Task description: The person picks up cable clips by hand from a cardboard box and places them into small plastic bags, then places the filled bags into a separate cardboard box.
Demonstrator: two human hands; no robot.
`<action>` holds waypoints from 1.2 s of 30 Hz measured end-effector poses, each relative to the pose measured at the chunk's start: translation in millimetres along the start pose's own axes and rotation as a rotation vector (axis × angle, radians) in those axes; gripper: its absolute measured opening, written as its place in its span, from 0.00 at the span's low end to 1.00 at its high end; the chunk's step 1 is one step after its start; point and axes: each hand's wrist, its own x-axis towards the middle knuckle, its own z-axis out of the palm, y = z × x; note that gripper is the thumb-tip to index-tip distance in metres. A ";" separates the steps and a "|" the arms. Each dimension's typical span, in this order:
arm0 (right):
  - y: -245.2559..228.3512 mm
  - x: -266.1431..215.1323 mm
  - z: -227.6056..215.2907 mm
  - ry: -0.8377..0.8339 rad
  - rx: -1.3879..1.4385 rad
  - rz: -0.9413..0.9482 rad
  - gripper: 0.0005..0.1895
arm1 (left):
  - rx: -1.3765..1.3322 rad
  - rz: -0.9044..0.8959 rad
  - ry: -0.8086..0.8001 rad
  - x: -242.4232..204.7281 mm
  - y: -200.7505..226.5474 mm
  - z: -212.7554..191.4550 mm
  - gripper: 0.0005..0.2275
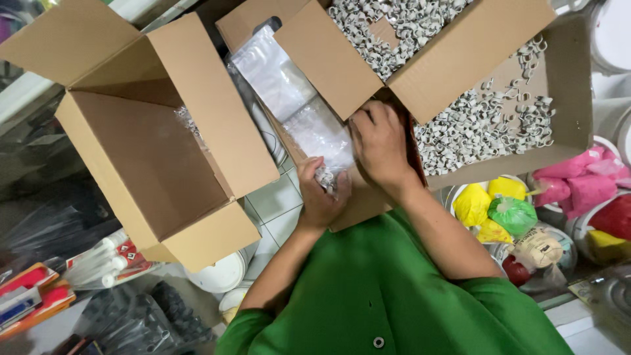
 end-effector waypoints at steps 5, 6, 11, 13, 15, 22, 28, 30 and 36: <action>6.5 -2.2 4.8 0.059 0.045 -0.027 0.08 | -0.021 0.035 -0.043 6.8 -0.6 3.7 0.25; 7.6 -3.0 4.4 0.066 0.045 -0.036 0.09 | -0.023 0.027 -0.052 6.8 -0.4 3.2 0.25; 5.9 -3.5 1.8 0.080 0.075 -0.035 0.10 | -0.026 -0.007 -0.062 6.6 -0.8 2.2 0.26; 1.0 -3.6 -1.0 0.115 0.204 0.001 0.07 | -0.015 -0.012 -0.067 6.8 -1.0 2.4 0.26; -4.7 -5.2 -7.3 0.110 0.341 0.065 0.05 | 0.016 -0.009 -0.085 7.0 -1.3 1.5 0.27; -12.6 -21.3 -47.1 -0.096 0.545 0.213 0.04 | -0.006 -0.105 -0.117 4.9 -4.6 2.4 0.28; -28.8 -15.8 -67.9 -0.214 0.483 0.006 0.06 | -0.003 -0.082 -0.140 9.5 -1.5 0.0 0.29; -34.1 -12.0 -69.8 -0.226 0.433 -0.093 0.08 | 0.000 -0.065 -0.156 9.7 -1.4 -2.2 0.30; -42.7 -6.8 -77.5 -0.267 0.352 -0.129 0.10 | -0.028 -0.081 -0.116 5.0 -5.2 1.4 0.30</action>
